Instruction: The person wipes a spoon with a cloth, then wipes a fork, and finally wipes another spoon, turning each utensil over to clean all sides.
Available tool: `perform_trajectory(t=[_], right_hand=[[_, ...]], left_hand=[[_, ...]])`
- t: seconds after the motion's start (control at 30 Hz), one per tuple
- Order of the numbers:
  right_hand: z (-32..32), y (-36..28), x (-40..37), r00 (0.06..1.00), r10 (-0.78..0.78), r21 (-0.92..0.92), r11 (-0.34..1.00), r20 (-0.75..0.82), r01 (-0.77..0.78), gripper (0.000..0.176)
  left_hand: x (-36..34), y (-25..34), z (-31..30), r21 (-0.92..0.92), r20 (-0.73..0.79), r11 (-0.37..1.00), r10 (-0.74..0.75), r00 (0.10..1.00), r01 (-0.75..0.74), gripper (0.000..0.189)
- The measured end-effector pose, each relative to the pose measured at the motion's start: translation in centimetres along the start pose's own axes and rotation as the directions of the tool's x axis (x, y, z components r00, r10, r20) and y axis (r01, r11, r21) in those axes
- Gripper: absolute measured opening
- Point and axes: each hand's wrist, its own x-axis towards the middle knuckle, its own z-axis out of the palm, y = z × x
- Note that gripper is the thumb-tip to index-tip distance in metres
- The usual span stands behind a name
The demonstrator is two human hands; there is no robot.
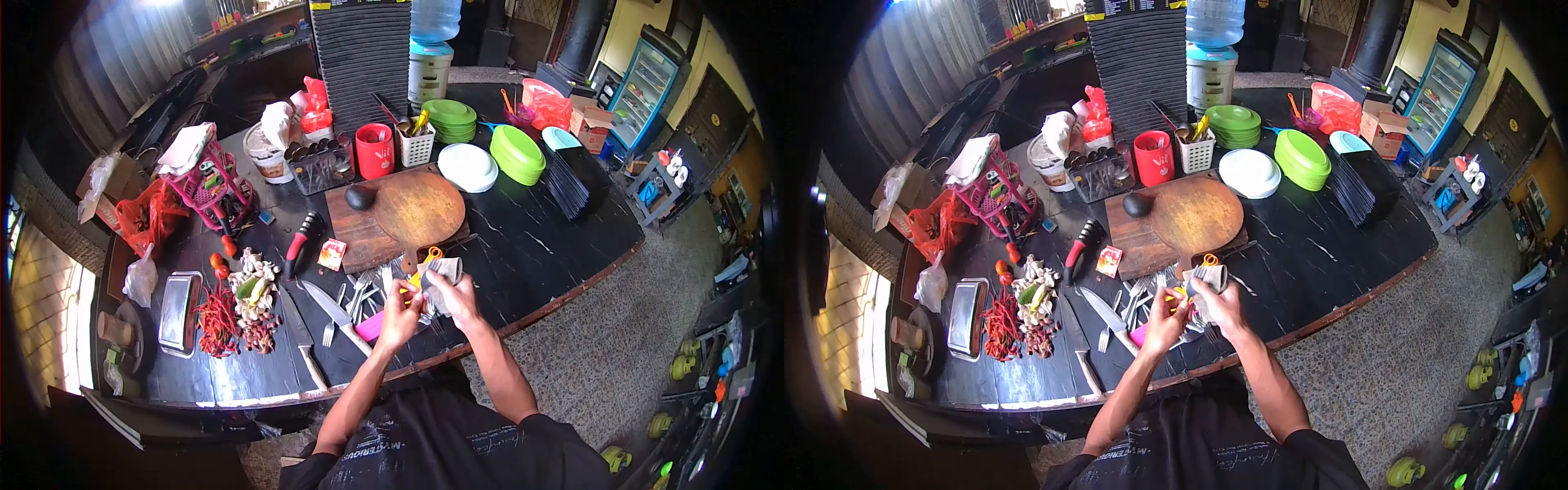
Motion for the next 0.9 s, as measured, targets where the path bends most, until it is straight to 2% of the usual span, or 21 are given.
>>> perform_trajectory(t=[0.03,0.1,0.17,0.27,0.33,0.4,0.43,0.5,0.57,0.63,0.7,0.77,0.8,0.83,0.87,0.9], right_hand=[[-0.3,0.2,0.4,1.0,0.016,0.012,1.0,0.01,-0.016,0.019],[-0.5,0.2,0.8,0.999,0.031,0.025,0.999,0.026,-0.032,0.017],[-0.6,0.1,0.8,0.996,-0.009,-0.026,1.0,0.088,0.012,0.016],[-0.2,-0.6,0.4,0.995,-0.001,-0.02,1.0,0.098,0.003,0.017],[0.2,-0.7,0.2,0.994,0.007,-0.012,1.0,0.106,-0.006,0.019],[0.8,-0.6,0.3,0.999,-0.021,0.147,0.989,0.038,0.015,0.022],[0.9,-0.6,0.3,0.999,-0.02,0.146,0.989,0.04,0.014,0.022],[1.1,-0.4,0.5,0.997,-0.002,0.177,0.984,-0.082,0.017,0.023],[1.7,-0.1,0.4,0.999,-0.027,0.062,0.998,-0.02,0.028,0.017],[2.1,0.4,-0.1,0.979,0.029,0.044,0.998,0.201,-0.038,0.013],[2.7,0.8,-0.2,0.982,0.043,-0.039,0.999,0.182,-0.037,0.013],[2.3,1.7,0.4,0.993,-0.013,-0.192,0.981,0.119,0.036,0.019],[2.1,1.9,0.6,0.993,-0.014,-0.192,0.981,0.121,0.037,0.019],[1.9,2.2,0.7,0.993,-0.024,-0.28,0.958,0.112,0.055,0.022],[1.8,2.5,0.7,0.994,-0.035,-0.365,0.928,0.102,0.07,0.025],[1.7,2.8,0.5,0.994,-0.034,-0.365,0.929,0.1,0.068,0.025]], left_hand=[[-0.1,-0.7,-0.2,0.002,-0.001,1.0,-0.002,1.0,0.002,0.012],[-0.1,-1.5,-0.7,0.099,0.012,0.986,0.132,0.991,-0.133,0.022],[-0.1,-1.9,-1.3,0.076,0.036,0.989,0.127,0.991,-0.129,0.025],[-0.5,-1.3,-1.9,-0.027,0.084,0.998,0.051,0.995,-0.048,0.025],[-0.9,-0.3,-1.8,-0.091,0.063,0.996,0.011,0.998,-0.006,0.024],[-0.9,-0.3,-1.9,-0.197,0.022,0.98,-0.035,0.999,0.039,0.021],[-0.7,-0.6,-2.1,-0.198,0.02,0.979,-0.035,0.999,0.038,0.021],[-0.6,-0.4,-2.7,-0.259,-0.06,0.965,-0.051,0.997,0.034,0.02],[-0.7,0.3,-2.8,-0.286,-0.059,0.957,-0.07,0.996,0.05,0.022],[-0.8,0.5,-2.2,-0.173,-0.076,0.984,-0.048,0.996,0.035,0.025],[-1.0,-0.2,-2.3,-0.201,-0.042,0.977,-0.076,0.996,0.066,0.027],[-1.2,-0.4,-1.5,-0.242,-0.241,0.969,-0.098,0.966,0.038,0.03],[-1.0,-0.3,-2.0,-0.28,-0.229,0.96,-0.09,0.969,0.023,0.042],[-0.9,-0.3,-2.5,-0.341,-0.222,0.94,-0.065,0.973,-0.015,0.042],[-0.6,-0.3,-3.1,-0.201,-0.222,0.979,-0.017,0.975,-0.028,0.035],[-0.2,0.4,-3.4,-0.058,-0.214,0.997,0.03,0.976,-0.043,0.03]])
